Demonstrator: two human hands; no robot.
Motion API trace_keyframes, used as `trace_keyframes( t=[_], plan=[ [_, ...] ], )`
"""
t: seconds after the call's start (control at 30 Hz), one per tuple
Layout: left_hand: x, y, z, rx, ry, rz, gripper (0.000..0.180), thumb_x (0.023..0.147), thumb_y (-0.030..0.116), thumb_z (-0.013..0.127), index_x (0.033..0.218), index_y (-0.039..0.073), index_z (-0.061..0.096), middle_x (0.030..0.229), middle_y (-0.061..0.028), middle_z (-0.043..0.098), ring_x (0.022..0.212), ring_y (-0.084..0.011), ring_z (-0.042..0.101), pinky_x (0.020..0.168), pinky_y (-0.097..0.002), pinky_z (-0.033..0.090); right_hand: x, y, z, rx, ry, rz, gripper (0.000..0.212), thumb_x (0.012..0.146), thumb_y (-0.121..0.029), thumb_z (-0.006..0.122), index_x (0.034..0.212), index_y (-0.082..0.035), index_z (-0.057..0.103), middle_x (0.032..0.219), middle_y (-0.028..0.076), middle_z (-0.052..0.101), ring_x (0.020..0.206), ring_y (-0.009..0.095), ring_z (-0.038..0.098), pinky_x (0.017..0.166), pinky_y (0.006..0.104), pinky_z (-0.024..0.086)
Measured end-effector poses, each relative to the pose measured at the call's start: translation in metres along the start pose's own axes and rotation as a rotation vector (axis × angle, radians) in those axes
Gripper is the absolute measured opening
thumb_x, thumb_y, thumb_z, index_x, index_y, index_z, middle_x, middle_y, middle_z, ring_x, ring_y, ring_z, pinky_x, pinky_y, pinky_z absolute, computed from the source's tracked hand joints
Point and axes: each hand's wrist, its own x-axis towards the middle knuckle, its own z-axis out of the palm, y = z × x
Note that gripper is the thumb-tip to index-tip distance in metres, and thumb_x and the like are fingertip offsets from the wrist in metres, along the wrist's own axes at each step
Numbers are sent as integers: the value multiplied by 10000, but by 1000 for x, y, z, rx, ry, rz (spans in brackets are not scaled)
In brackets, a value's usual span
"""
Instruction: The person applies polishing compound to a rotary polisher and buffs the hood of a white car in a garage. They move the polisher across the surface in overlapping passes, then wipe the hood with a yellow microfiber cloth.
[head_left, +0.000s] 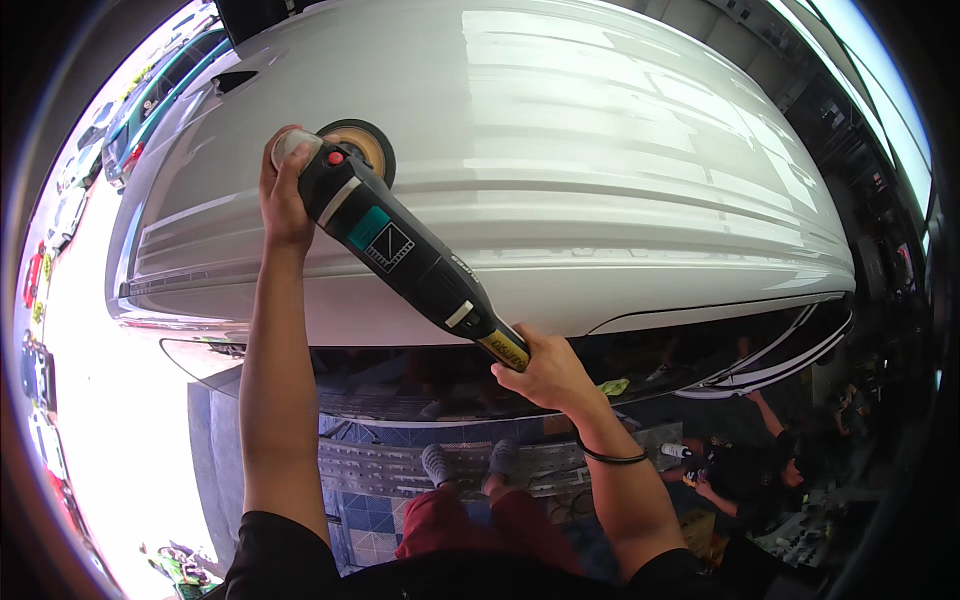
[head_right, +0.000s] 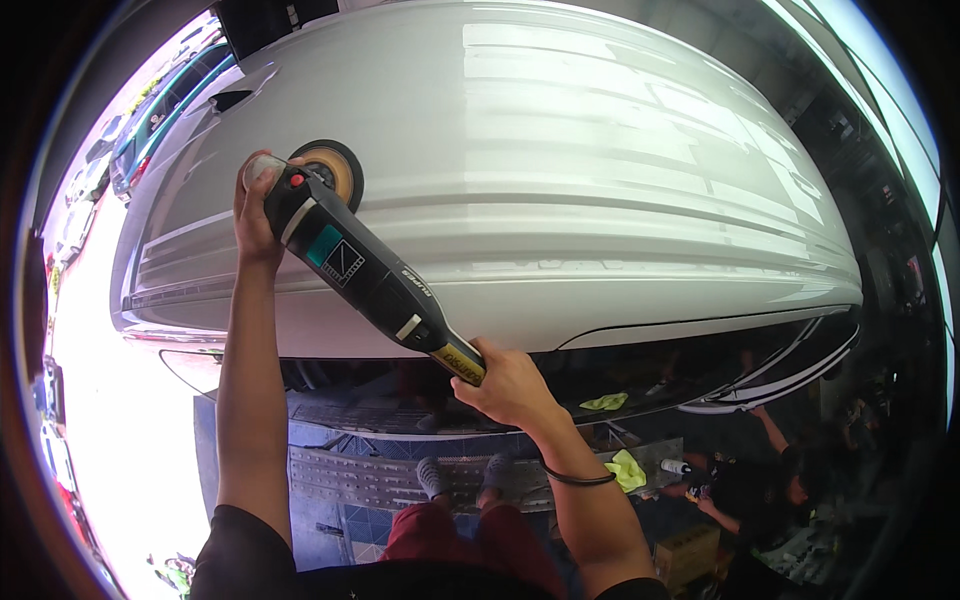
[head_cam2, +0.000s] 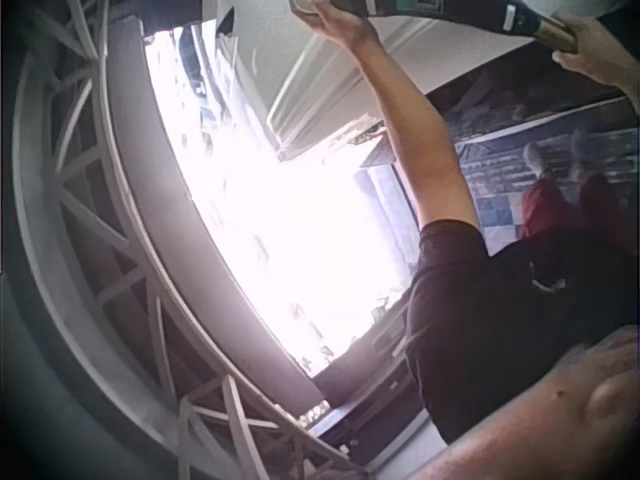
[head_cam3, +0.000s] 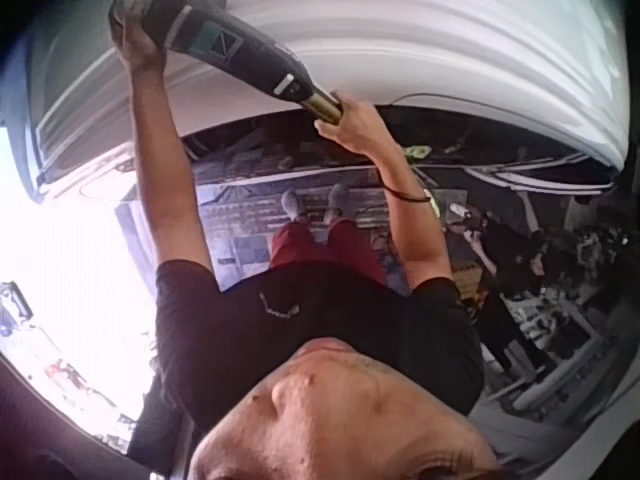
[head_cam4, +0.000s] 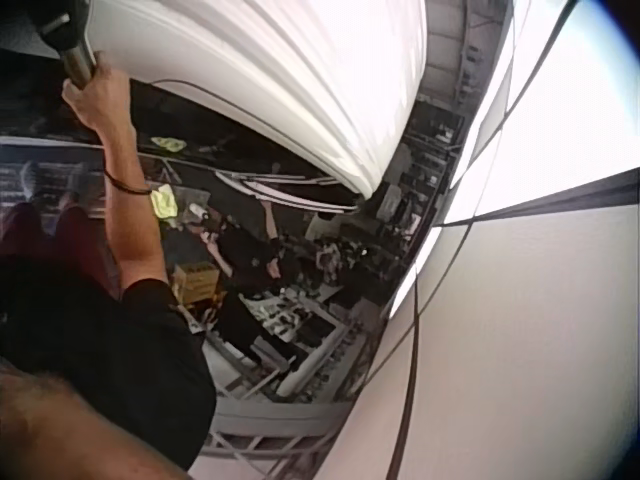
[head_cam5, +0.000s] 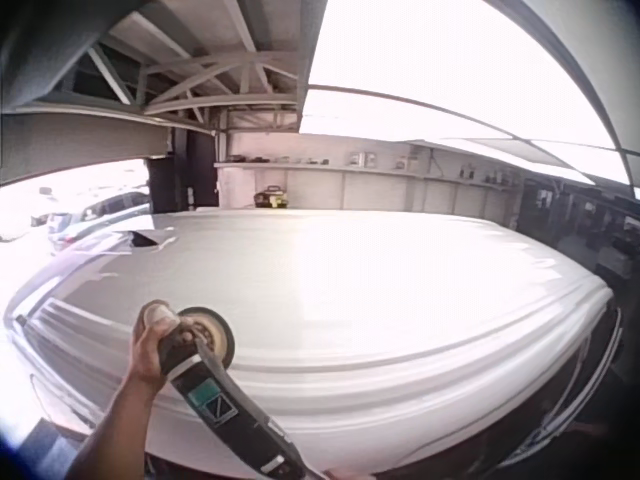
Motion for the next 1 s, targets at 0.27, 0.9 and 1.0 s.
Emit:
trace_keyframes(
  t=[0.27,0.9,1.0],
  plan=[
    [-24,-53,168,132,-185,46,449,873,246,721,1224,24,552,1028,-98,631,938,-165,622,843,-313,536,-70,99,-69,275,167,271,257,791,-108,766,983,-26,616,696,26,614,591,99,579,528,287,487],
    [4,1,0,142,-107,37,513,862,267,721,1266,19,526,1044,-115,631,965,-196,630,877,-332,527,-28,0,22,185,124,228,285,773,-98,764,1012,-8,636,704,-9,591,589,83,559,542,277,463],
    [21,23,-99,65,-10,69,481,875,253,712,1255,20,534,1050,-100,633,972,-182,629,878,-321,527,8,-67,72,59,53,145,338,753,-209,792,969,-3,633,732,62,646,647,159,616,656,334,516]
  ],
)
